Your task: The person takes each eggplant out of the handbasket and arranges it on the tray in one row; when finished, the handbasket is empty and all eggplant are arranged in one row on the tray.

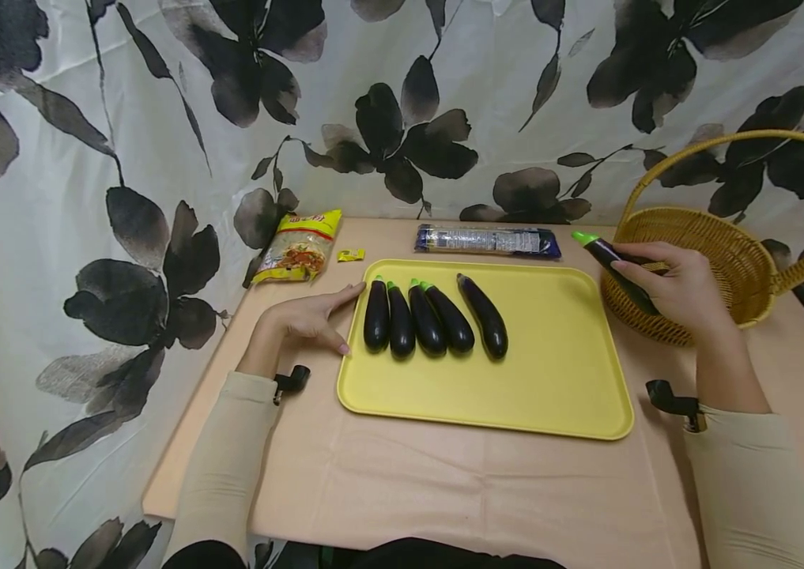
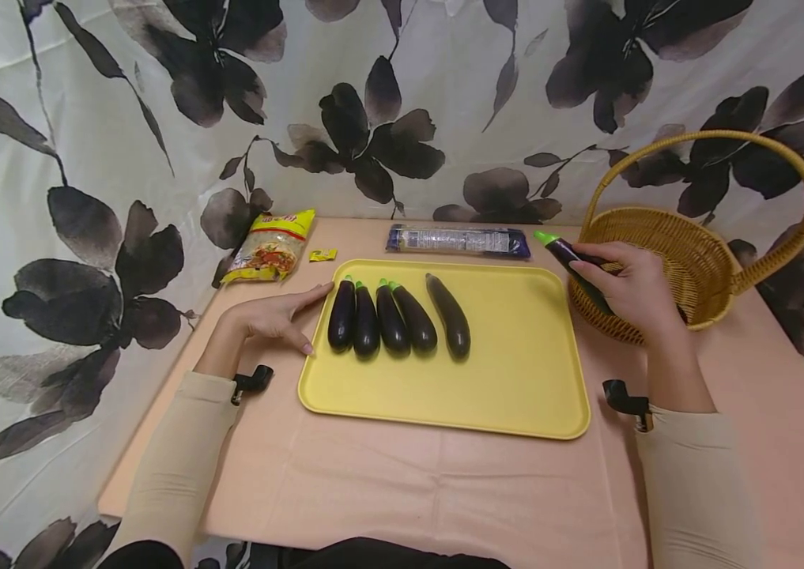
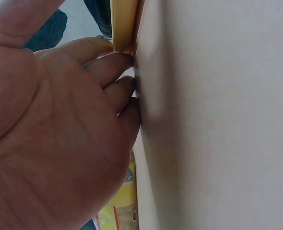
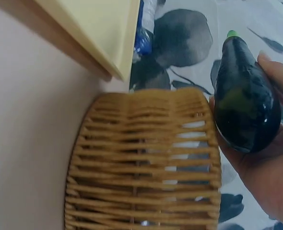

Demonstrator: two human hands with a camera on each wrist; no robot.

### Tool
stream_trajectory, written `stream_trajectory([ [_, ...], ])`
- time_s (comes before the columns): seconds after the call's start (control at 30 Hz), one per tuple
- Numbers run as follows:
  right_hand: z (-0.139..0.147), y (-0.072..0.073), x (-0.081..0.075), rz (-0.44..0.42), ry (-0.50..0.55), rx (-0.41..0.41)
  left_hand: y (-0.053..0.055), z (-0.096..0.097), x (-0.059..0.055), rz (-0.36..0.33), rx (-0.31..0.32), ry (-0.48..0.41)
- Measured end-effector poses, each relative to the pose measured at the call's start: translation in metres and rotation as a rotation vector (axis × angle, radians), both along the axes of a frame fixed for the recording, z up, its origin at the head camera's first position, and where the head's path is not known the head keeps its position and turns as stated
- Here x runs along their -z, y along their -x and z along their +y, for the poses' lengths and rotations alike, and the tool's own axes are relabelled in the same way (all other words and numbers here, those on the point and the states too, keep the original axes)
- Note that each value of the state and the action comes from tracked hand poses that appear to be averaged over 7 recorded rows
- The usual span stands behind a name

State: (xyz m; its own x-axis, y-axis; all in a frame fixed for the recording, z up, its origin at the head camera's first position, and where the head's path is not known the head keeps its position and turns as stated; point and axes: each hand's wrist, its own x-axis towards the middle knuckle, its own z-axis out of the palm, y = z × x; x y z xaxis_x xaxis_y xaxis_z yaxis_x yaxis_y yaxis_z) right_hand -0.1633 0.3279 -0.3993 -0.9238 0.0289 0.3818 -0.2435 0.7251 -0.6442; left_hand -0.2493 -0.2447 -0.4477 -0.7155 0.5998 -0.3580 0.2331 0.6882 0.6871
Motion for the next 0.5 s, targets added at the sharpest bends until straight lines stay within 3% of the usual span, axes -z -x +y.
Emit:
stream_trajectory([
  [0.3,-0.022,0.006,0.008,0.001,-0.011,-0.070,0.001,0.000,0.001,-0.027,-0.009,-0.012],
  [0.5,-0.041,0.011,0.015,-0.057,-0.005,-0.128,0.000,0.000,0.002,-0.015,-0.007,-0.012],
])
